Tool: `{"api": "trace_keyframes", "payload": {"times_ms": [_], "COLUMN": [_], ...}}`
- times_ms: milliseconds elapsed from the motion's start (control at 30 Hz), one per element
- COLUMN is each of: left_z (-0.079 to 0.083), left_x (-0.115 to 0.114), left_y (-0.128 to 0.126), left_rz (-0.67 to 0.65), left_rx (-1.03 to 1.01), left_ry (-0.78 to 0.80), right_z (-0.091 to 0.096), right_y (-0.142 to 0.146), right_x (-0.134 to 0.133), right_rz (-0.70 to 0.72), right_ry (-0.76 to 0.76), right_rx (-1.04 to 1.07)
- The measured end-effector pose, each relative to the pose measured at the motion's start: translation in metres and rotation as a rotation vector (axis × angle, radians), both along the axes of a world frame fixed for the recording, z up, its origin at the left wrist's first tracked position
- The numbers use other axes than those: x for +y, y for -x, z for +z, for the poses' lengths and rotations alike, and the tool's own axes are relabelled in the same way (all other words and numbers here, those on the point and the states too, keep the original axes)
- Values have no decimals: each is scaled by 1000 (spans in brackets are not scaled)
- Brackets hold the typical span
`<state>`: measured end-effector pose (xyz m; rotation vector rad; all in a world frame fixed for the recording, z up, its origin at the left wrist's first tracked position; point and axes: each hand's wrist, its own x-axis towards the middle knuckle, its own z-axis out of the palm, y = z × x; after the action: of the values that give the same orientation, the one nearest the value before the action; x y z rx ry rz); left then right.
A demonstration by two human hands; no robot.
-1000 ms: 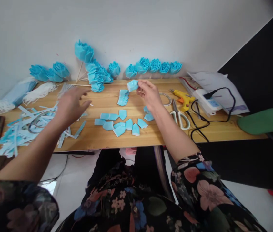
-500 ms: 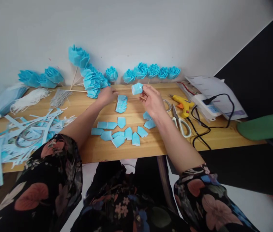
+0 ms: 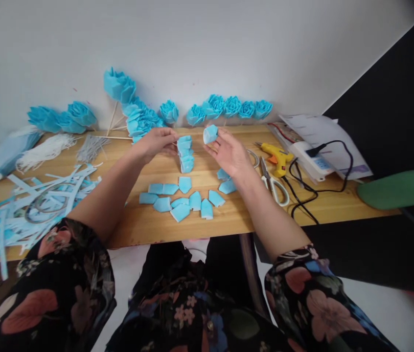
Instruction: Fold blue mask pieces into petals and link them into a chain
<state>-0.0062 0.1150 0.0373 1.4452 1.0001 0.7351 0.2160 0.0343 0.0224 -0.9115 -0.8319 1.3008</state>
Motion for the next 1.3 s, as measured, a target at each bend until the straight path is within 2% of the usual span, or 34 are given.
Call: {"api": "trace_keyframes", "payload": {"times_ms": [233,433,567,733,867,1000,1167,1300], "left_z": [19,24,19,10,0,-6,-13,-20], "left_x": [-29,-37,-40,-53,-67,-76,-77,-70], "left_y": [2,-6,-13,-11,-2,-7,-27,-29], "left_rz": [-20,29,55,-12,-113,-193,-116,-6], "left_rx": [-48,-71,-105,-163,-76,53,90,18], "left_ry": [9,-26,-42,12,47,-29,-35,21], "right_z": [-4,-8,-12,-14,-15,-17,-16,-8], "right_y": [11,16,17,16,15,15,15,13], "right_x": [-2,-3,-1,6,8,9,9,6], "right_rz": [174,240,208,146,98,105,83,48], "right_ry": [37,26,30,-28,-26,-30,-34,3], "right_rx": [57,88,32,52,17,24,43,19]}}
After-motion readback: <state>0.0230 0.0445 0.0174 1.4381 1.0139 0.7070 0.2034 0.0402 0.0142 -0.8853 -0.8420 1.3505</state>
